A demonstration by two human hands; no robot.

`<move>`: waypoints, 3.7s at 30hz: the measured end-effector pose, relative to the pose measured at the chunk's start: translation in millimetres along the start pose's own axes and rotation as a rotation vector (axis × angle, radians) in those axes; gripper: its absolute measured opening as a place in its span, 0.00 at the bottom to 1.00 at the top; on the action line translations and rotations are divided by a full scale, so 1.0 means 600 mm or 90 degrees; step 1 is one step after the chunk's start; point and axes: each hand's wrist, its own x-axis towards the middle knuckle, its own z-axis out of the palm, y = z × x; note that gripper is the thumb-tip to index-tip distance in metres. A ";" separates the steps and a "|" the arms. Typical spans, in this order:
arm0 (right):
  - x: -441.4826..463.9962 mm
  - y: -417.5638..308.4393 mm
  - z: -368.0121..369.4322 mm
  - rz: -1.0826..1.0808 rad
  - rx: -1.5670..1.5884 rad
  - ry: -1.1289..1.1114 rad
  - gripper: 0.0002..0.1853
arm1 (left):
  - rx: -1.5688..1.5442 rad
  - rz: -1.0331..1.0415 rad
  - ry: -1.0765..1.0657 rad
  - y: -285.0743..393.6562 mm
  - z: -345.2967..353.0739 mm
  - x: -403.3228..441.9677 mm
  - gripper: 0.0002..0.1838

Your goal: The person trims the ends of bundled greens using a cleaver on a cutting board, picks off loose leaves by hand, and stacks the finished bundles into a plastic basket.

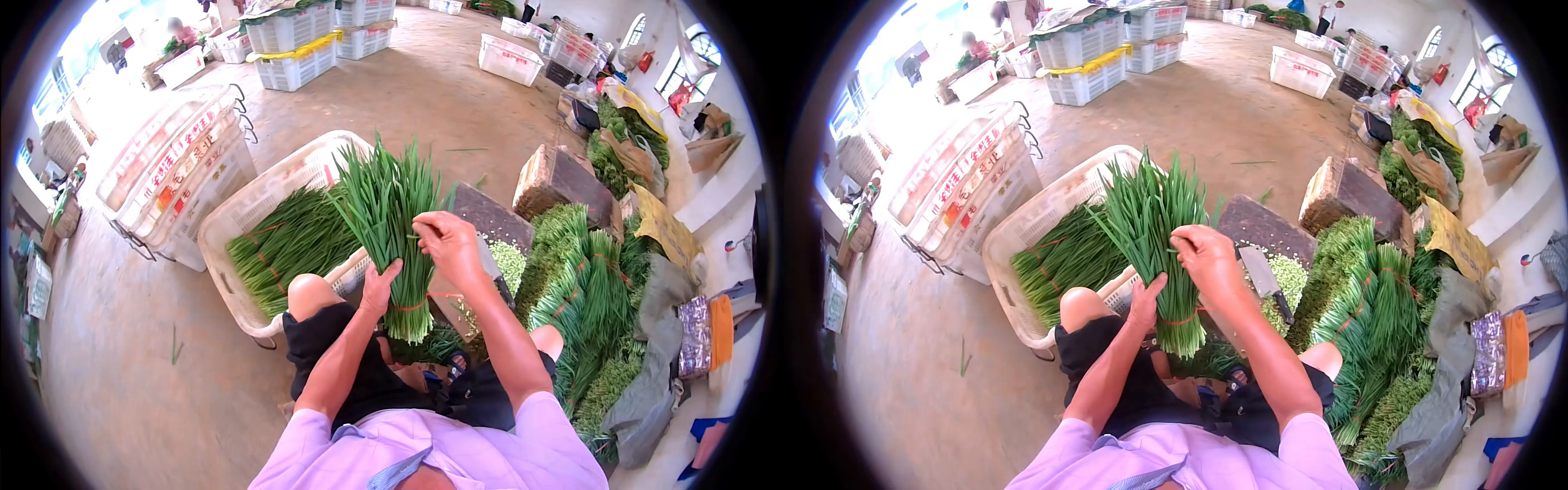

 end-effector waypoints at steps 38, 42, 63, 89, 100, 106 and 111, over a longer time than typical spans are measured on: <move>-0.005 0.018 -0.066 0.182 0.321 0.028 0.08 | 0.135 0.015 -0.088 -0.017 0.008 -0.020 0.19; -0.006 0.030 -0.056 0.175 -0.019 -0.012 0.13 | 0.119 0.016 -0.100 -0.026 0.014 -0.016 0.19; -0.012 0.038 -0.063 0.197 -0.044 -0.047 0.17 | 0.121 -0.001 -0.115 -0.018 0.014 -0.024 0.18; -0.037 0.026 -0.074 0.231 -0.033 -0.050 0.23 | 0.130 -0.032 -0.139 -0.024 0.009 -0.026 0.18; -0.037 0.065 -0.075 0.305 0.211 -0.020 0.08 | 0.123 -0.038 -0.137 -0.022 0.010 -0.027 0.18; -0.042 0.099 -0.044 0.408 0.450 0.010 0.08 | 0.179 0.002 -0.199 -0.018 0.021 -0.031 0.25; -0.045 0.105 -0.067 0.302 0.966 -0.010 0.12 | 0.226 -0.042 -0.172 -0.013 0.022 -0.031 0.23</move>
